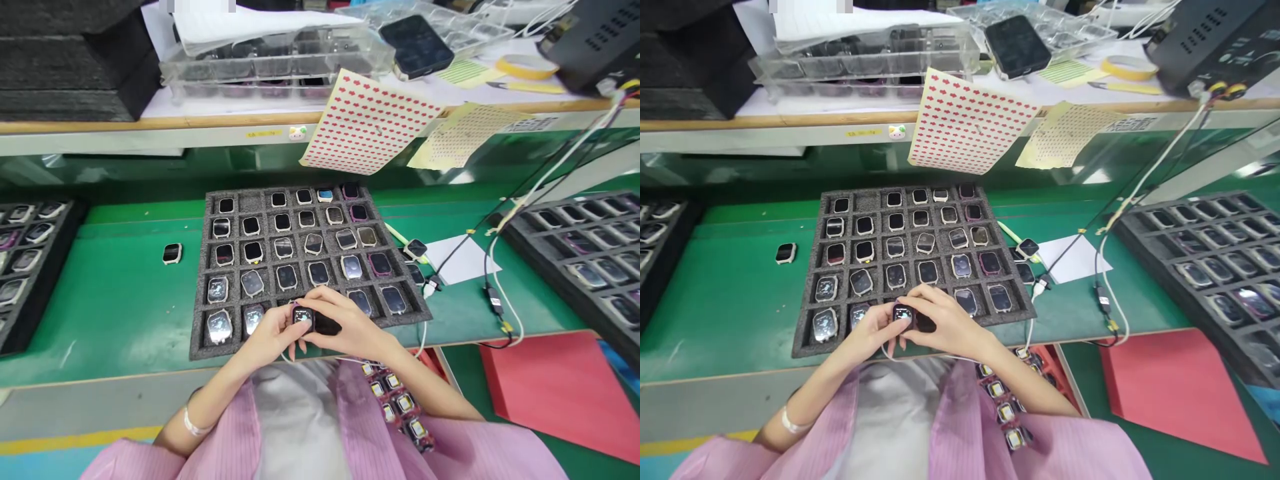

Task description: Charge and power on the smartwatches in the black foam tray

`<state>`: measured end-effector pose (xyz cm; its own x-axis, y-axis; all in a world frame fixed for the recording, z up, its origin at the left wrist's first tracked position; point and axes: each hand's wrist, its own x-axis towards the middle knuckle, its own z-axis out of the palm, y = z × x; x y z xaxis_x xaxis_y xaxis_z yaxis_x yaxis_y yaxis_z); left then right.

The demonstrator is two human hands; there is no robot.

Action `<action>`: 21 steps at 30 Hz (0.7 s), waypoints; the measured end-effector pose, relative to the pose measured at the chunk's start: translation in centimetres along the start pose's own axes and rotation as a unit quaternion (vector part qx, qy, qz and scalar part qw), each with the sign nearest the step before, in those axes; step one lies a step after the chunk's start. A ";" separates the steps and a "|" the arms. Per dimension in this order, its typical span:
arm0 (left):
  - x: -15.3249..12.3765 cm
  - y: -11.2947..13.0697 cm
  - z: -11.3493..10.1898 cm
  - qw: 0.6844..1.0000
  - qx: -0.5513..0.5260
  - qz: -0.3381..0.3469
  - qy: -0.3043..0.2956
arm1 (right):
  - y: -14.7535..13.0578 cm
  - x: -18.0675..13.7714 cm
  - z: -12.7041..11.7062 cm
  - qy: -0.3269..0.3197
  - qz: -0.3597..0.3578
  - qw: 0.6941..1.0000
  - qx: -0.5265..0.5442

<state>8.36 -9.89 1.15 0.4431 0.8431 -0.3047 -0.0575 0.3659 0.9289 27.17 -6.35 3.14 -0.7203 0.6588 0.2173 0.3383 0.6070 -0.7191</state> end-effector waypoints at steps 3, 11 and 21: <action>-0.1 0.1 0.1 1.000 0.006 0.004 0.004 | 0.1 -0.1 0.1 0.000 0.001 1.000 0.002; -0.1 0.0 0.1 1.000 0.009 0.008 0.007 | 0.2 -0.3 0.2 -0.002 -0.004 1.000 -0.023; -0.1 0.0 0.3 0.999 0.039 -0.017 0.004 | 0.1 -0.4 0.5 0.018 -0.023 0.995 -0.094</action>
<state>8.53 -10.11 1.21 0.4357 0.8345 -0.3372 0.0266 0.3626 0.9316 27.22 -6.81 2.69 -0.7168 0.6418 0.2725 0.4156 0.7070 -0.5722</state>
